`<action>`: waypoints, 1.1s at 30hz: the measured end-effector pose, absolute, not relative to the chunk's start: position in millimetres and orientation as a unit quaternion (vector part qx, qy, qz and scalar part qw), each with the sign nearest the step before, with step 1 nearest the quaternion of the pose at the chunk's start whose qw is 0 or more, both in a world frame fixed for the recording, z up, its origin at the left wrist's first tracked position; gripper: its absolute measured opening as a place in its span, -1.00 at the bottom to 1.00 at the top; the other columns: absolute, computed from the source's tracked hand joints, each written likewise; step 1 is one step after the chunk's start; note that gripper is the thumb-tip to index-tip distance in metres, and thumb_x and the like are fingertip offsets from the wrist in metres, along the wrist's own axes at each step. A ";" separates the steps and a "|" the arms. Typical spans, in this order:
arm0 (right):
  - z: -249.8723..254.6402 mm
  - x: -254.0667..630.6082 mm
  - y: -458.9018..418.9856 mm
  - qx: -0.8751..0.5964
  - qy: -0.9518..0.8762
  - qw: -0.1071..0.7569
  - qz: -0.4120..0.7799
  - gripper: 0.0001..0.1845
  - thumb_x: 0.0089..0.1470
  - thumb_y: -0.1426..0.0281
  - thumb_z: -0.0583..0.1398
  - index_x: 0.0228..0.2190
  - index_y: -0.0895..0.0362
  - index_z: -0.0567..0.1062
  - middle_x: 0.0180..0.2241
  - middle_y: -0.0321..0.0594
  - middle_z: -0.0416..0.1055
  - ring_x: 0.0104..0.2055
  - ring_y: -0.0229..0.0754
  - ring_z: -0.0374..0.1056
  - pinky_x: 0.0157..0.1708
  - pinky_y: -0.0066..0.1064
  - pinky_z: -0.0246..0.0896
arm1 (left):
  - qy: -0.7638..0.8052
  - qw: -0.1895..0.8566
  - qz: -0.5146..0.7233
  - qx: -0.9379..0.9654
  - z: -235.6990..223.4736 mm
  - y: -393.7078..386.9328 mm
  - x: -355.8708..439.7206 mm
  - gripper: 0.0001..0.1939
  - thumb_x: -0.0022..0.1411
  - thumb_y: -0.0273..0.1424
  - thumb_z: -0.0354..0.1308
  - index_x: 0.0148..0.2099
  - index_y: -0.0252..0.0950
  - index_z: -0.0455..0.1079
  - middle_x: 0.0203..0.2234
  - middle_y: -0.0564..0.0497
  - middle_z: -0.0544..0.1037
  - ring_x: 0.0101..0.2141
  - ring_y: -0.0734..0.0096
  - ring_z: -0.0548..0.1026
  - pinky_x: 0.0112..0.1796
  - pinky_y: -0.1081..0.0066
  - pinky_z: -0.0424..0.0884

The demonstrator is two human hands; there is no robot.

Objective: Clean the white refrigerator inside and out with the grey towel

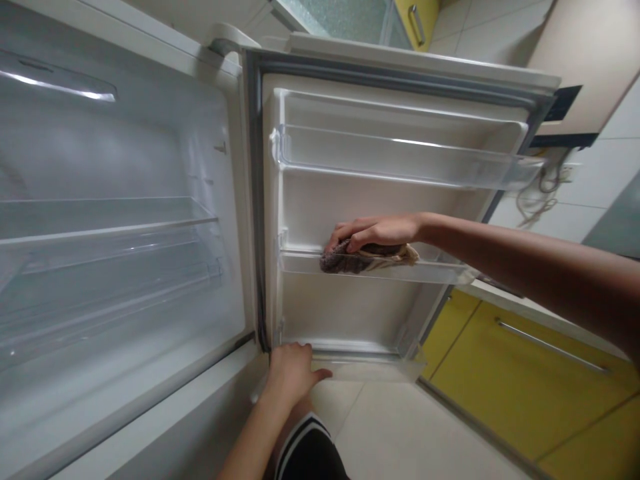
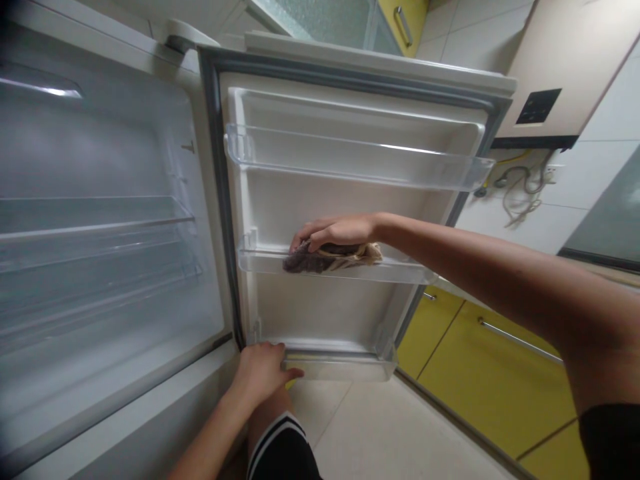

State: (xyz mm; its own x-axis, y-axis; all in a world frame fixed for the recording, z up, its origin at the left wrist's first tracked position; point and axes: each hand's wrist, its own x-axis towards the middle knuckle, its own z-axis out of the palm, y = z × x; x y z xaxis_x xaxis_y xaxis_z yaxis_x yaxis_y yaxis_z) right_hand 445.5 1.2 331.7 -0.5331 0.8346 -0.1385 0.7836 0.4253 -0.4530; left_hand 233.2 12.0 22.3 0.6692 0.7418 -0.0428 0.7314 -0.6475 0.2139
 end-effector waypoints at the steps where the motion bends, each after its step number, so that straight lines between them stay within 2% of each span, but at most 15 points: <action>1: 331.0 448.1 1.1 -0.472 -0.845 0.058 0.244 -0.60 0.28 0.41 0.19 0.08 0.15 0.66 0.14 -0.14 0.59 0.16 -0.13 0.48 0.19 -0.42 0.33 | 0.405 0.106 0.025 0.908 22.1 11.9 233.1 -0.37 0.34 0.17 0.24 0.04 -0.28 0.68 -0.06 -0.32 0.74 0.03 -0.16 0.69 0.04 0.09 0.51; 6: 330.1 453.9 0.4 -0.471 -0.837 0.072 0.268 -0.68 0.25 0.46 0.20 -0.05 0.18 0.70 0.04 -0.14 0.64 0.07 -0.17 0.52 0.14 -0.44 0.35 | 0.398 0.093 0.033 0.912 19.3 11.8 233.3 -0.39 0.35 0.16 0.24 0.01 -0.29 0.69 -0.10 -0.33 0.74 0.00 -0.18 0.70 0.00 0.09 0.53; 19: 329.4 458.9 -1.7 -0.473 -0.827 0.095 0.288 -0.73 0.17 0.53 0.21 -0.17 0.22 0.70 -0.01 -0.12 0.63 0.00 -0.18 0.51 0.10 -0.46 0.40 | 0.392 0.073 0.034 0.916 15.5 13.3 233.4 -0.38 0.36 0.18 0.23 -0.01 -0.30 0.69 -0.13 -0.32 0.75 -0.04 -0.20 0.72 -0.05 0.09 0.55; 29: 331.7 456.2 -6.8 -0.497 -0.815 0.081 0.287 -0.74 0.18 0.53 0.17 -0.18 0.30 0.64 0.01 -0.04 0.59 0.02 -0.18 0.46 0.12 -0.45 0.32 | 0.404 0.096 0.017 0.910 22.8 11.1 233.1 -0.36 0.36 0.19 0.22 0.03 -0.29 0.68 -0.08 -0.32 0.74 0.00 -0.17 0.70 0.00 0.13 0.51; 33: 331.9 457.8 -6.9 -0.497 -0.819 0.075 0.278 -0.69 0.19 0.51 0.18 -0.10 0.34 0.64 0.03 -0.01 0.58 0.02 -0.16 0.45 0.10 -0.45 0.33 | 0.401 0.091 0.014 0.911 23.9 10.3 233.3 -0.37 0.37 0.16 0.23 0.03 -0.31 0.68 -0.08 -0.35 0.74 -0.01 -0.20 0.70 -0.01 0.08 0.53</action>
